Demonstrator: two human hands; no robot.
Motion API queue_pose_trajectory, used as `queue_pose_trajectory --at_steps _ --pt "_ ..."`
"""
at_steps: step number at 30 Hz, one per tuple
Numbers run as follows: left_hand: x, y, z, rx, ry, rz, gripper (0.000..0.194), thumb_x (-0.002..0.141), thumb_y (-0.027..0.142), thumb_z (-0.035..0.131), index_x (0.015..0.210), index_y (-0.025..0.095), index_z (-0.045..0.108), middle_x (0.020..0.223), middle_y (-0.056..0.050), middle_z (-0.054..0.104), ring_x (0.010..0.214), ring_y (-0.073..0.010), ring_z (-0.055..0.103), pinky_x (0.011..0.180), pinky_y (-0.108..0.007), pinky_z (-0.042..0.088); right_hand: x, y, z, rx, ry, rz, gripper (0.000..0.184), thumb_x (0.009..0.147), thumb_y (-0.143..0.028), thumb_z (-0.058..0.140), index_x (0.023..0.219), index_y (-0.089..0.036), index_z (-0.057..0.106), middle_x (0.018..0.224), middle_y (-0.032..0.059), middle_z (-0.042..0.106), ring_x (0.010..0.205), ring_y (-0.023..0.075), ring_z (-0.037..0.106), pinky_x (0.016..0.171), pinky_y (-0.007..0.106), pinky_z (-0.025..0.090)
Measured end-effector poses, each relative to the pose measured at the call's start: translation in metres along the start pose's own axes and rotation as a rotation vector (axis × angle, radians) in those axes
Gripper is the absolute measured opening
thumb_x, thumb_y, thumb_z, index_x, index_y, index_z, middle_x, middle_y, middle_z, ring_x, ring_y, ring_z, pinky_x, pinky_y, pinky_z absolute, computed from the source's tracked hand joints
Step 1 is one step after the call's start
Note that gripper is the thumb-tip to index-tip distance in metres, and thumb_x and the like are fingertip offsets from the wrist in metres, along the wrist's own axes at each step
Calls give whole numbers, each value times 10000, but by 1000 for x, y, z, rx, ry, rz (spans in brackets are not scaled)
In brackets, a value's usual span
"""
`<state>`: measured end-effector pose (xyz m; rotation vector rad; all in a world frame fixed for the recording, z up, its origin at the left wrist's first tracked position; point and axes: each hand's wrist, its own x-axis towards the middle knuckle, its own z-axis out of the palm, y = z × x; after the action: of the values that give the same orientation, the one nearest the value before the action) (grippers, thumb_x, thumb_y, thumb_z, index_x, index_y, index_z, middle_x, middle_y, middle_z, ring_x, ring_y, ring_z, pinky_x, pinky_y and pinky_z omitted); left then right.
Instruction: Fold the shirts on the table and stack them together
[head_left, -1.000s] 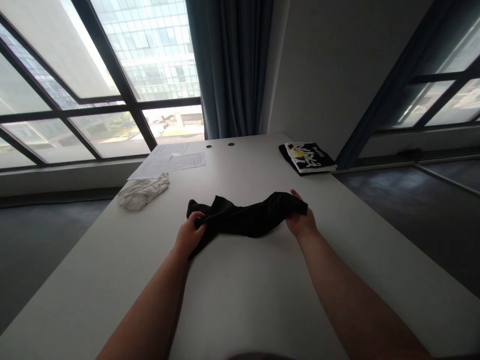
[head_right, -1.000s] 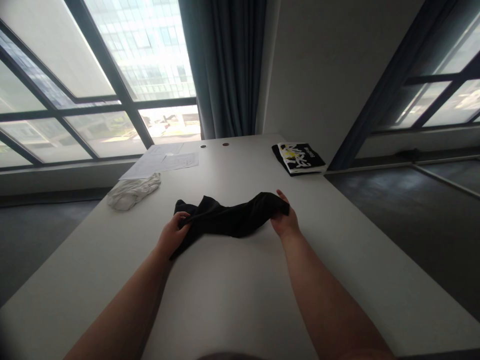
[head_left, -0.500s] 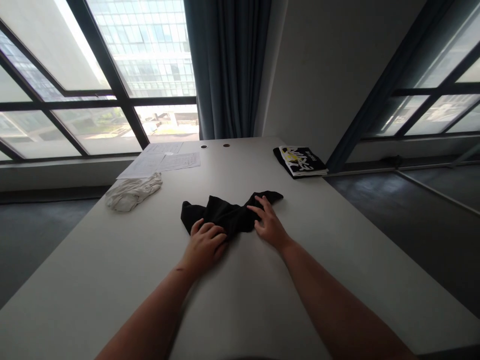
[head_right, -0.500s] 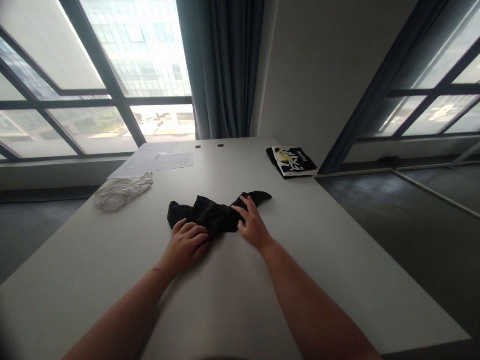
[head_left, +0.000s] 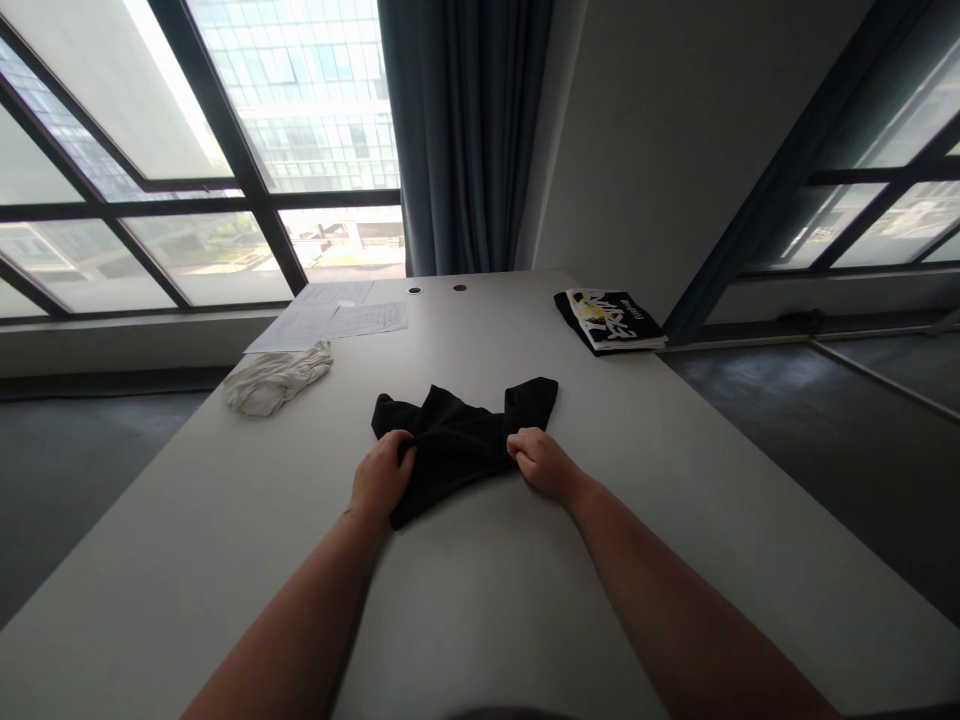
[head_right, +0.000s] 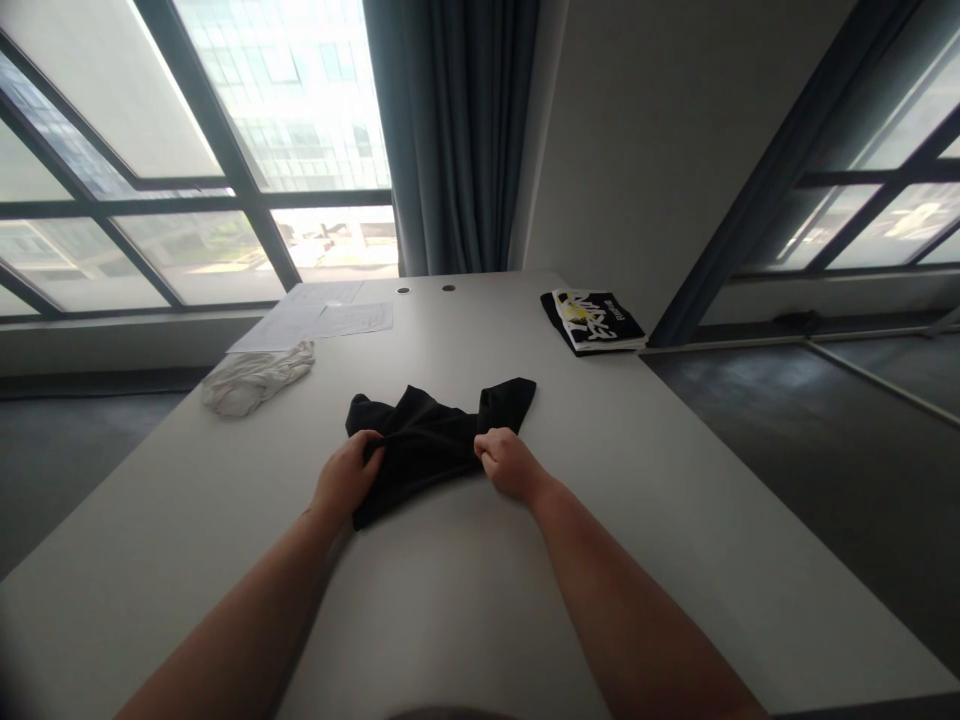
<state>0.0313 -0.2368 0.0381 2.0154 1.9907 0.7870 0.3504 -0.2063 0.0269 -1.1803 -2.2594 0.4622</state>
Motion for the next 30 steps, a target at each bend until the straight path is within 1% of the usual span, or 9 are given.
queue_pose_trajectory --at_steps 4,9,12,16,21,23,26,28,30 --pt "12 -18 -10 -111 146 -185 177 946 386 569 1052 255 624 946 -60 735 905 -271 697 778 -350 508 -1 9 -9 22 41 65 106 738 -180 414 656 -232 459 667 17 530 685 186 492 722 306 377" --pt "22 -33 -23 -318 354 -344 182 902 417 586 891 250 515 730 14 605 715 -201 603 680 -302 455 -4 26 -23 135 226 160 67 719 -228 395 655 -241 411 641 -4 473 653 183 476 673 307 356" --pt "24 -37 -22 -463 425 -353 214 889 437 584 943 246 504 736 34 571 674 -167 566 659 -280 450 -6 36 -26 186 390 271 72 720 -255 399 663 -246 443 627 -4 476 659 193 475 663 310 353" --pt "24 -41 -13 -683 427 -295 232 893 373 528 1087 246 518 885 8 671 758 -159 629 710 -269 497 -7 52 -23 257 578 416 100 717 -279 412 671 -247 496 635 -5 517 676 197 496 681 310 375" --pt "21 -41 -7 -584 366 -178 102 809 210 479 797 232 579 1043 -40 748 1046 -226 665 967 -368 503 -5 60 -18 276 622 529 103 701 -260 438 663 -241 532 653 2 580 658 192 533 687 318 411" --pt "19 -37 -7 -500 326 -84 135 847 230 472 788 235 594 1039 -43 748 1060 -240 661 1007 -397 491 -3 52 -17 214 624 477 119 731 -237 460 708 -236 577 702 15 621 691 202 564 713 330 442" --pt "15 -28 -7 -354 237 73 273 970 338 418 893 245 663 1046 -52 745 1056 -250 649 1035 -426 476 -2 22 -13 118 578 220 142 790 -169 483 761 -234 606 830 46 672 829 221 619 836 365 499" --pt "13 -21 -6 -286 164 130 336 1008 410 401 950 247 689 1041 -60 746 1040 -259 646 1024 -439 480 -2 -3 -7 106 434 9 184 831 -117 494 821 -229 640 937 65 691 934 223 639 926 385 514" --pt "12 -15 -5 -271 111 161 339 1012 426 410 972 245 694 1025 -60 748 1033 -261 651 1006 -439 489 -3 -25 3 115 221 -146 236 877 -98 516 956 -221 701 1123 92 694 1086 228 638 1023 406 507"
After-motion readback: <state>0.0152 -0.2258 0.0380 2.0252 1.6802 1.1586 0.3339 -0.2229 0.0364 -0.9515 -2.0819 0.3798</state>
